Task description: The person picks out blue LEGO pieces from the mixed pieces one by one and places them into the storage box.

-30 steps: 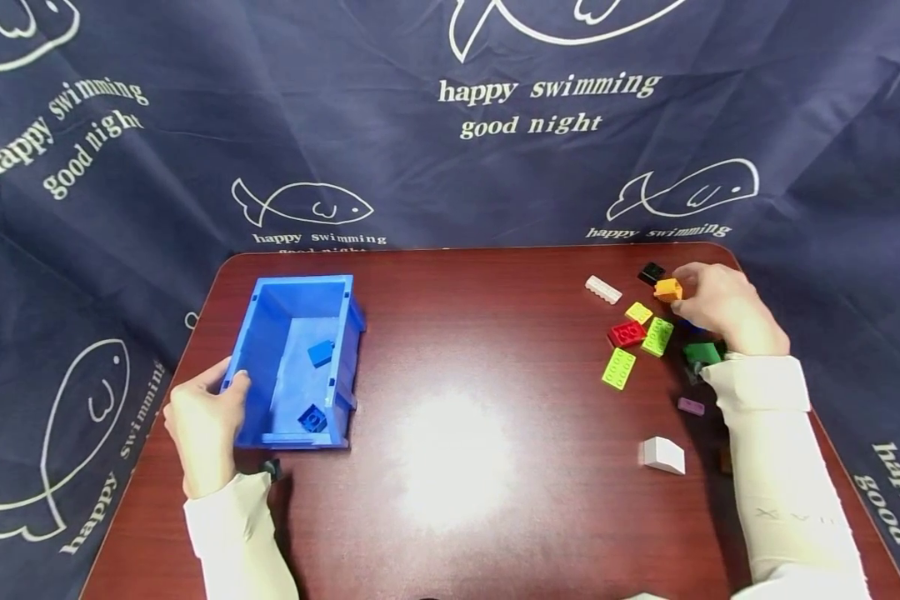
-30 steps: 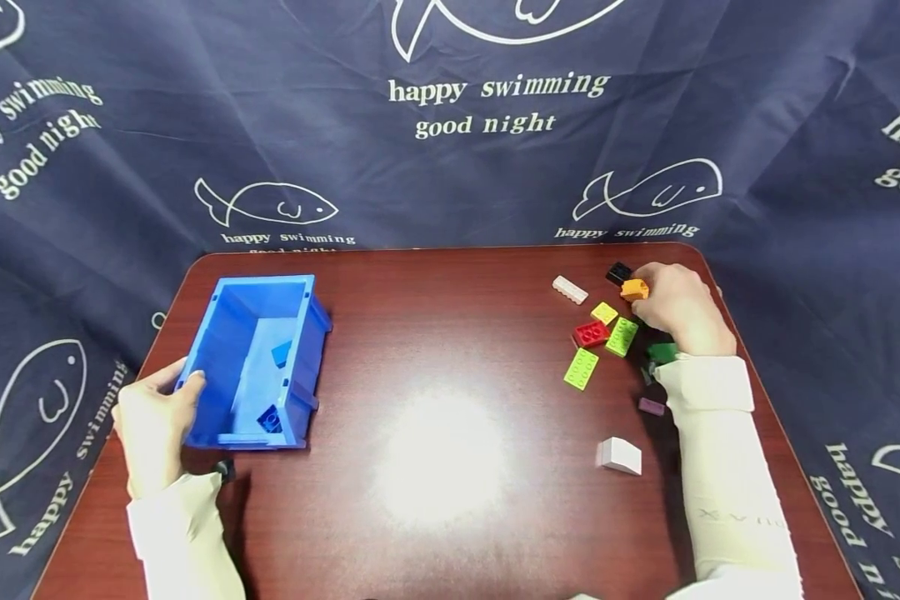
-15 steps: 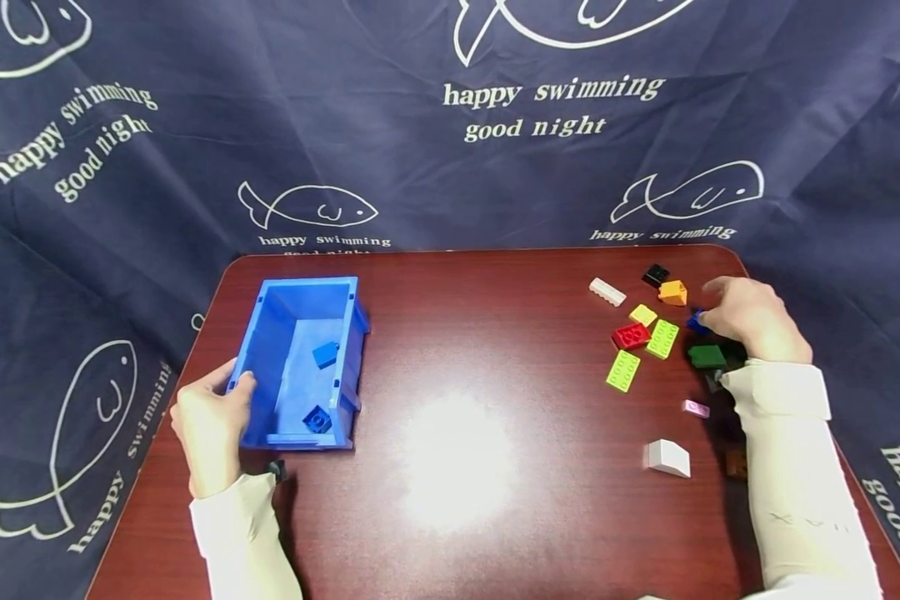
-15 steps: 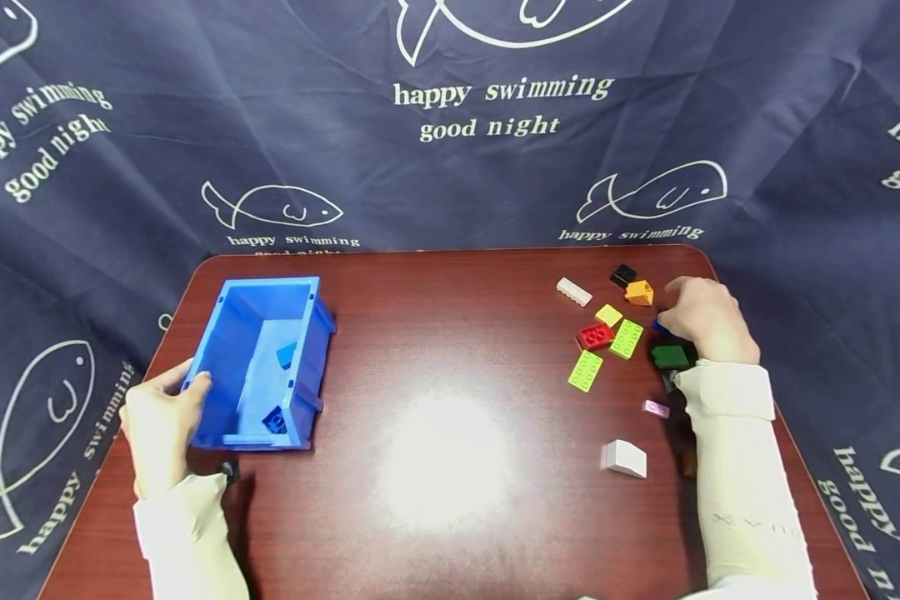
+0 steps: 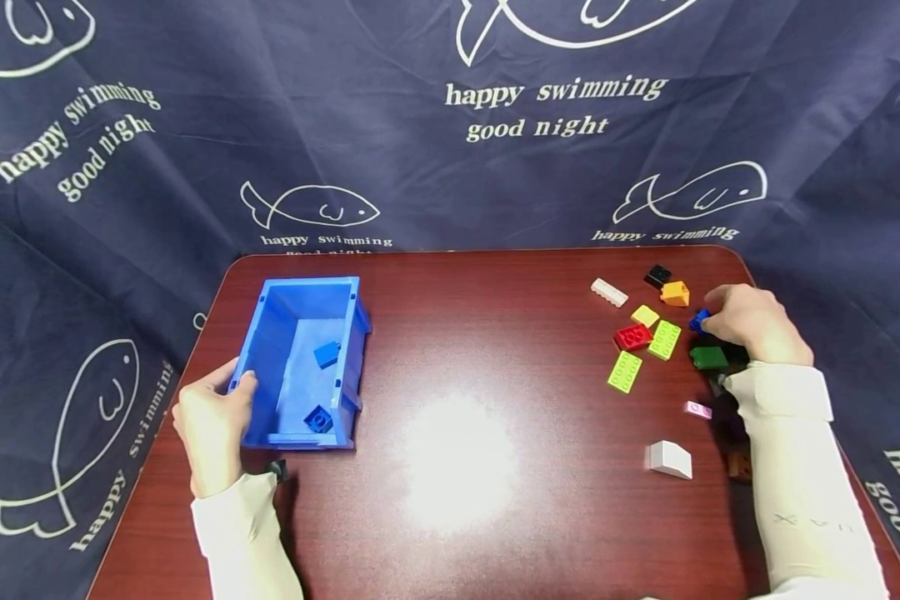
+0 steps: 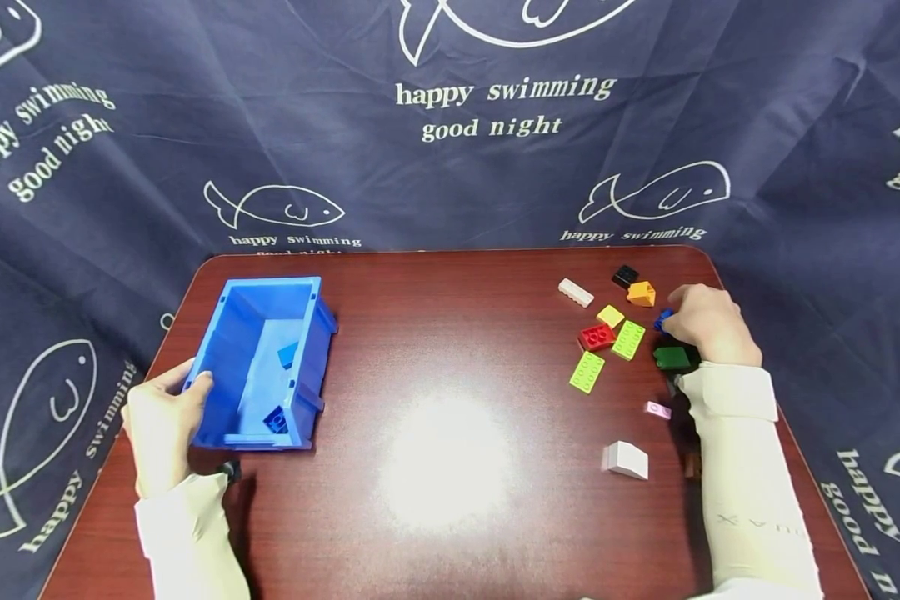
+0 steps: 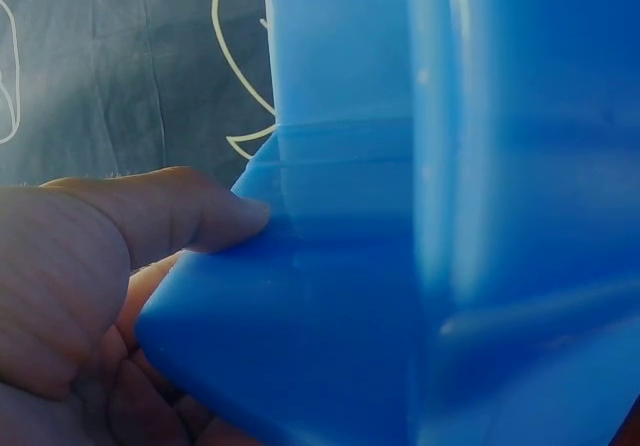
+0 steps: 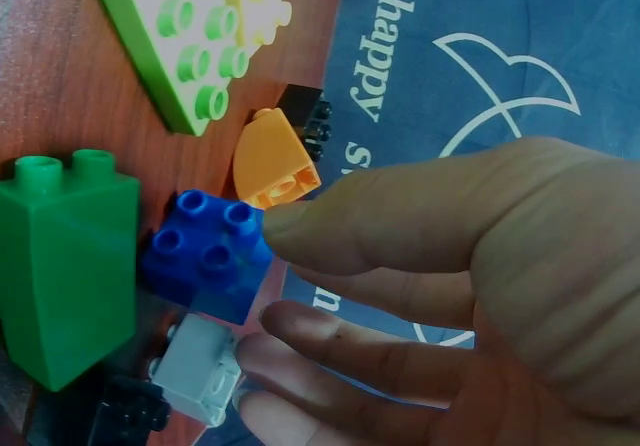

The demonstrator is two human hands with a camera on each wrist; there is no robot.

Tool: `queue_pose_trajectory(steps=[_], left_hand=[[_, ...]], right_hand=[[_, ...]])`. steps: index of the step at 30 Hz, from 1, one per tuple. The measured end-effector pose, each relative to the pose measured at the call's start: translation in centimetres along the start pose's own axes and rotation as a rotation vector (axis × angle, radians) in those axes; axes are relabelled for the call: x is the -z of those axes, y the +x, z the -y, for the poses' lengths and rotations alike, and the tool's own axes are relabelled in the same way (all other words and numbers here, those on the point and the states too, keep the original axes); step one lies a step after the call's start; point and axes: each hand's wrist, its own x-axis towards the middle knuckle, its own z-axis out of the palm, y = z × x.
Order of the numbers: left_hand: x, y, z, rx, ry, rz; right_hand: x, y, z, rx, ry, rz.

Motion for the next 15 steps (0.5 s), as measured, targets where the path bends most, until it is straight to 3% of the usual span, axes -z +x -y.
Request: queue_pose_trajectory(steps=[15], left_hand=[[0.0, 0.0, 0.1, -0.010, 0.012, -0.012]], right_hand=[[-1.2, 1.4, -0.6, 0.086, -0.039, 0.048]])
